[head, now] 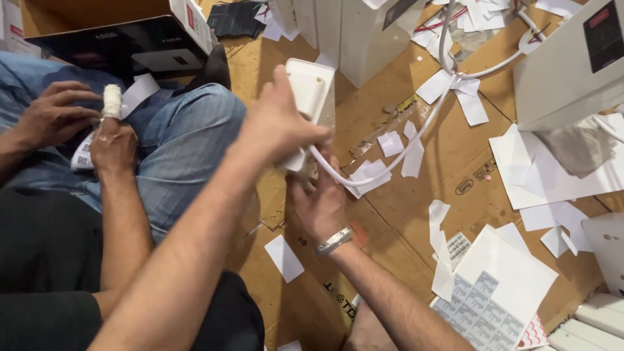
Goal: The recorder applies multiple types of specification and brand labels to white plastic electronic components.
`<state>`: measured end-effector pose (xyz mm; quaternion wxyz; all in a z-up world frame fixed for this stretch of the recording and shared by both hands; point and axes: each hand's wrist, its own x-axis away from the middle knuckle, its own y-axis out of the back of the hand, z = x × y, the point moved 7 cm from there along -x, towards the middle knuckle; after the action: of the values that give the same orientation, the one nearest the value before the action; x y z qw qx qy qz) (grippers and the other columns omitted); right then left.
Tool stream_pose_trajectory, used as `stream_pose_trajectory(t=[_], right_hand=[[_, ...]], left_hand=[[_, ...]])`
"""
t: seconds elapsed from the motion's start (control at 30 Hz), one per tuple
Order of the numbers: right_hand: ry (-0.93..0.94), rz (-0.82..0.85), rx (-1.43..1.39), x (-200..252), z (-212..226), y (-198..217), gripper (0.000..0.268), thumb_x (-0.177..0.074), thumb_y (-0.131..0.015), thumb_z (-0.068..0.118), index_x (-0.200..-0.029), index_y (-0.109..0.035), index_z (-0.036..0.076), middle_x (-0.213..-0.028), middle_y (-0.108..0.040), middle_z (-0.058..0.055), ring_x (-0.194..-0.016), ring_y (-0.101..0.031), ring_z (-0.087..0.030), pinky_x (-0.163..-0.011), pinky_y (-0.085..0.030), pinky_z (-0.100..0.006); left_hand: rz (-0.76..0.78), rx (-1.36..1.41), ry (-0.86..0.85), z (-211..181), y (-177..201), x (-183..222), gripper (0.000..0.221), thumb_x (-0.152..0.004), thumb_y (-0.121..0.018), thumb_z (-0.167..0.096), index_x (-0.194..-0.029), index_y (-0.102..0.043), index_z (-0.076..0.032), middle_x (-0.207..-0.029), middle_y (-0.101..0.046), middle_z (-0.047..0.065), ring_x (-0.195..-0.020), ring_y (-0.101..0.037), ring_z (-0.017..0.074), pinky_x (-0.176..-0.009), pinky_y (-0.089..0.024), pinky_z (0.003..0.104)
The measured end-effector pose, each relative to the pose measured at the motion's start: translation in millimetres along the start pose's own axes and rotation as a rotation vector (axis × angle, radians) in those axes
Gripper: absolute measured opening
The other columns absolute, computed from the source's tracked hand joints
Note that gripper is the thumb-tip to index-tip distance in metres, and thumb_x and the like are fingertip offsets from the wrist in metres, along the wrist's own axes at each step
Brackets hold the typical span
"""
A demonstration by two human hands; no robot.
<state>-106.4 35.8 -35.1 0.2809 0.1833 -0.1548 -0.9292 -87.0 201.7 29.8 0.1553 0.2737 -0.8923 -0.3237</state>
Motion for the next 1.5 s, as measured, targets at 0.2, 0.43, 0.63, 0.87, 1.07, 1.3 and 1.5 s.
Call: stream_pose_trajectory(t=[0.2, 0.43, 0.63, 0.87, 1.07, 1.3, 1.5], right_hand=[[-0.113, 0.166, 0.042, 50.5, -59.2, -11.3, 0.086, -0.083, -0.081, 0.028, -0.148, -0.038, -0.006, -0.142, -0.051, -0.033, -0.131, -0.052, -0.042, -0.109, -0.043, -0.045], [-0.520, 0.269, -0.070, 87.9, -109.2, 16.3, 0.085, -0.080, -0.082, 0.034, -0.148, -0.040, 0.003, -0.145, -0.059, -0.019, -0.135, -0.059, -0.031, -0.107, -0.050, -0.041], [-0.597, 0.248, -0.148, 90.5, -114.8, 32.4, 0.083, -0.081, -0.081, 0.032, -0.148, -0.040, 0.007, -0.144, -0.059, -0.016, -0.131, -0.061, -0.029, -0.098, -0.058, -0.040], [-0.664, 0.162, -0.181, 106.8, -134.1, 53.2, 0.078, -0.081, -0.081, 0.030, -0.146, -0.044, 0.008, -0.137, -0.064, -0.015, -0.126, -0.065, -0.026, -0.096, -0.059, -0.038], [-0.648, 0.083, -0.257, 121.5, -160.0, 55.1, 0.070, -0.082, -0.082, 0.027, -0.140, -0.049, 0.007, -0.127, -0.070, -0.014, -0.115, -0.069, -0.022, -0.093, -0.061, -0.035], [-0.653, 0.076, -0.241, 100.9, -186.7, 138.0, 0.043, -0.085, -0.082, 0.025, -0.120, -0.068, 0.003, -0.106, -0.077, -0.007, -0.097, -0.073, -0.014, -0.087, -0.061, -0.031], [-0.547, -0.212, 0.116, -17.7, -258.1, 287.5, 0.054, -0.081, -0.081, 0.026, -0.123, -0.060, -0.001, -0.110, -0.073, -0.014, -0.096, -0.069, -0.025, -0.081, -0.054, -0.041]], left_hand=[[-0.093, -0.359, -0.089, -5.4, 11.5, -24.7, 0.080, -0.061, -0.088, -0.025, -0.126, -0.047, -0.002, -0.105, -0.067, 0.020, -0.094, -0.071, 0.0356, -0.082, -0.060, 0.045], [-0.028, -0.366, -0.371, 3.9, 41.3, -94.4, 0.086, -0.063, -0.088, -0.025, -0.140, -0.054, -0.009, -0.115, -0.071, 0.020, -0.103, -0.071, 0.0331, -0.095, -0.058, 0.042], [-0.017, -0.486, -0.445, 26.7, 38.6, -135.4, 0.079, -0.066, -0.095, -0.030, -0.132, -0.061, -0.003, -0.116, -0.071, 0.022, -0.109, -0.069, 0.0361, -0.097, -0.055, 0.043], [0.056, -0.429, -0.382, 9.1, 52.0, -112.8, 0.094, -0.064, -0.093, -0.025, -0.148, -0.055, -0.006, -0.123, -0.068, 0.020, -0.111, -0.068, 0.0337, -0.098, -0.055, 0.043], [0.097, -0.366, -0.480, 31.0, 50.2, -127.6, 0.103, -0.065, -0.093, -0.025, -0.155, -0.048, -0.002, -0.135, -0.063, 0.024, -0.124, -0.061, 0.0347, -0.107, -0.049, 0.043], [-0.191, -0.200, -0.773, -129.1, -31.0, 63.9, 0.065, -0.082, -0.079, -0.018, -0.139, -0.053, -0.002, -0.135, -0.058, 0.018, -0.121, -0.061, 0.0321, -0.100, -0.051, 0.041], [1.175, -0.695, -0.463, -17.8, -208.9, 165.1, 0.086, -0.079, -0.081, -0.034, -0.149, -0.038, -0.011, -0.130, -0.060, 0.017, -0.115, -0.061, 0.0351, -0.095, -0.052, 0.048]])
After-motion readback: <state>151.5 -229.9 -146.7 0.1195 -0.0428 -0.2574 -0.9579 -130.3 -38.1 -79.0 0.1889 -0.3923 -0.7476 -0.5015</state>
